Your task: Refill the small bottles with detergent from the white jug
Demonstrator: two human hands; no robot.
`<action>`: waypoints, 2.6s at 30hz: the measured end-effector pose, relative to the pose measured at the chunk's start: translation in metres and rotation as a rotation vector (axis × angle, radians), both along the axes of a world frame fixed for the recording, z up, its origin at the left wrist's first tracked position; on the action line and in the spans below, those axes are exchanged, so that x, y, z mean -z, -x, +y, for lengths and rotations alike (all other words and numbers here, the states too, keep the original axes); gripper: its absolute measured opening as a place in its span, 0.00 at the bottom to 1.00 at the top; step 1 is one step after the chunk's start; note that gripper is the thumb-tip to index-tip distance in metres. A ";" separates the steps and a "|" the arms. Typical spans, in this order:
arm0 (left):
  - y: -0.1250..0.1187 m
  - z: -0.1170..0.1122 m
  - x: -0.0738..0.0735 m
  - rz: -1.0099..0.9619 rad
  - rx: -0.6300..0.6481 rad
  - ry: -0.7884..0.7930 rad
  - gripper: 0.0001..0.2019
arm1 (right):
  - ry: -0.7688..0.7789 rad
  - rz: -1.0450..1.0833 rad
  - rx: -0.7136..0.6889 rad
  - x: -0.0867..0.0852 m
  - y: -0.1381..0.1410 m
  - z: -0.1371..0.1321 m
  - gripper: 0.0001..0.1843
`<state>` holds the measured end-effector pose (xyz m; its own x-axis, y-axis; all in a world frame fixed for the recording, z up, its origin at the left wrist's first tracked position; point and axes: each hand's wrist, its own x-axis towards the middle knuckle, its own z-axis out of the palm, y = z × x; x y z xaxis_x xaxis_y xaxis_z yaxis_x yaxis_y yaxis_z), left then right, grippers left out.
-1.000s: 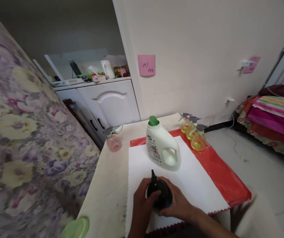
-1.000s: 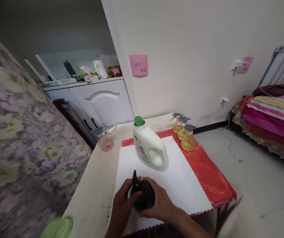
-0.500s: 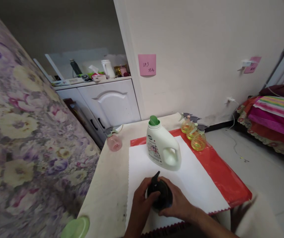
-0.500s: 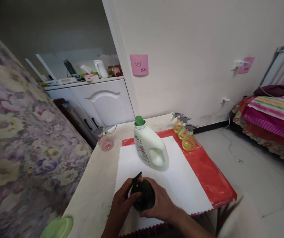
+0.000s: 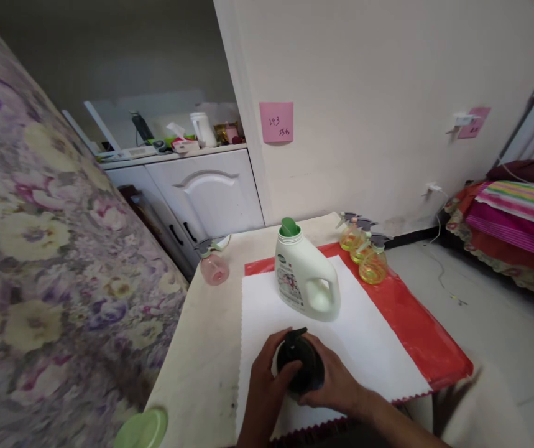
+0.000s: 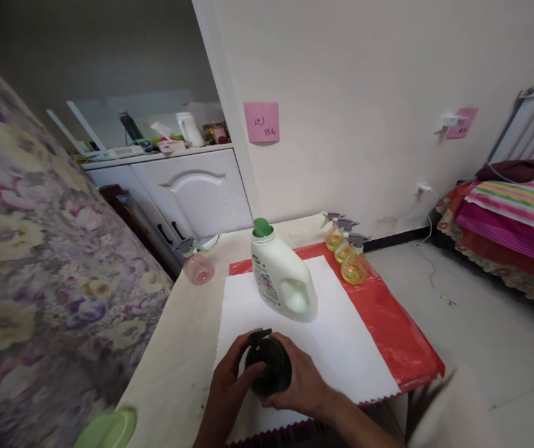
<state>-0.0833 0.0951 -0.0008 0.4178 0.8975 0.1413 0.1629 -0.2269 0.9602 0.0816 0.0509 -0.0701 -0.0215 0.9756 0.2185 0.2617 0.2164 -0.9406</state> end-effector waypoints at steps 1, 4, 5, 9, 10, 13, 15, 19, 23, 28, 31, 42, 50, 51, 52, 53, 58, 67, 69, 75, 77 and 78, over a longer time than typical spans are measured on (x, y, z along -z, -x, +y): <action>-0.002 -0.002 0.001 0.008 -0.045 -0.016 0.21 | 0.003 0.004 -0.001 0.001 0.000 0.000 0.55; -0.007 -0.005 0.003 0.048 -0.146 -0.063 0.14 | 0.011 0.007 0.002 0.001 0.000 0.000 0.55; -0.007 -0.005 0.002 0.056 -0.145 -0.071 0.11 | 0.012 0.007 0.002 0.001 0.000 0.000 0.55; -0.002 0.001 -0.004 0.030 0.016 -0.036 0.10 | -0.009 -0.003 -0.019 -0.002 0.000 0.000 0.55; 0.000 0.002 -0.004 0.024 0.044 -0.016 0.12 | -0.014 -0.004 -0.025 -0.003 -0.001 0.001 0.56; -0.001 0.000 -0.003 0.022 0.011 -0.011 0.18 | -0.007 0.002 -0.024 -0.004 -0.001 0.000 0.56; -0.005 -0.004 -0.001 0.039 -0.077 -0.054 0.19 | 0.003 0.002 -0.019 -0.004 0.000 -0.001 0.56; -0.011 -0.008 -0.001 0.078 -0.145 -0.088 0.09 | -0.003 0.000 -0.012 -0.004 0.000 -0.001 0.56; -0.005 -0.002 -0.003 0.021 0.024 -0.013 0.11 | -0.038 0.019 -0.031 -0.004 -0.001 0.000 0.57; -0.004 -0.002 0.001 0.012 -0.003 0.025 0.25 | -0.018 0.028 -0.033 -0.002 -0.002 0.000 0.56; -0.008 -0.006 0.003 0.037 -0.127 -0.060 0.19 | 0.000 0.006 -0.011 0.001 -0.002 0.000 0.57; -0.007 -0.007 -0.004 0.043 -0.105 -0.075 0.14 | 0.000 0.004 -0.012 -0.003 -0.001 -0.001 0.56; -0.010 -0.006 -0.002 0.048 -0.107 -0.048 0.10 | -0.034 0.021 -0.037 -0.003 -0.001 0.000 0.55; -0.008 -0.004 -0.003 0.032 -0.085 -0.035 0.11 | -0.042 0.023 -0.040 -0.003 -0.001 0.001 0.56; -0.007 -0.002 -0.003 0.015 -0.061 -0.021 0.12 | -0.049 0.025 -0.043 -0.003 -0.002 0.001 0.56; -0.006 -0.001 -0.003 -0.002 -0.035 -0.005 0.12 | -0.053 0.025 -0.046 -0.003 -0.002 0.001 0.56; -0.004 0.001 -0.003 -0.048 0.040 0.051 0.14 | -0.028 0.012 -0.032 -0.006 0.000 0.000 0.57; -0.012 -0.008 0.002 0.034 -0.130 -0.023 0.11 | -0.023 0.003 -0.023 -0.005 -0.001 -0.001 0.56; -0.011 -0.006 0.002 0.002 -0.093 -0.008 0.12 | -0.030 0.007 -0.020 -0.004 -0.001 0.000 0.57; -0.008 -0.001 0.002 -0.046 -0.023 0.029 0.14 | -0.049 0.021 -0.041 -0.005 -0.001 0.001 0.57; -0.007 0.000 0.003 -0.049 -0.006 0.032 0.15 | -0.056 0.024 -0.046 -0.003 -0.002 0.002 0.57; -0.007 0.000 0.004 -0.052 -0.001 0.035 0.15 | -0.061 0.025 -0.047 -0.002 -0.002 0.002 0.58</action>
<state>-0.0763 0.0950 -0.0050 0.4094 0.9029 0.1311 0.1129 -0.1927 0.9747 0.0834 0.0528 -0.0678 -0.0607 0.9586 0.2781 0.2270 0.2846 -0.9314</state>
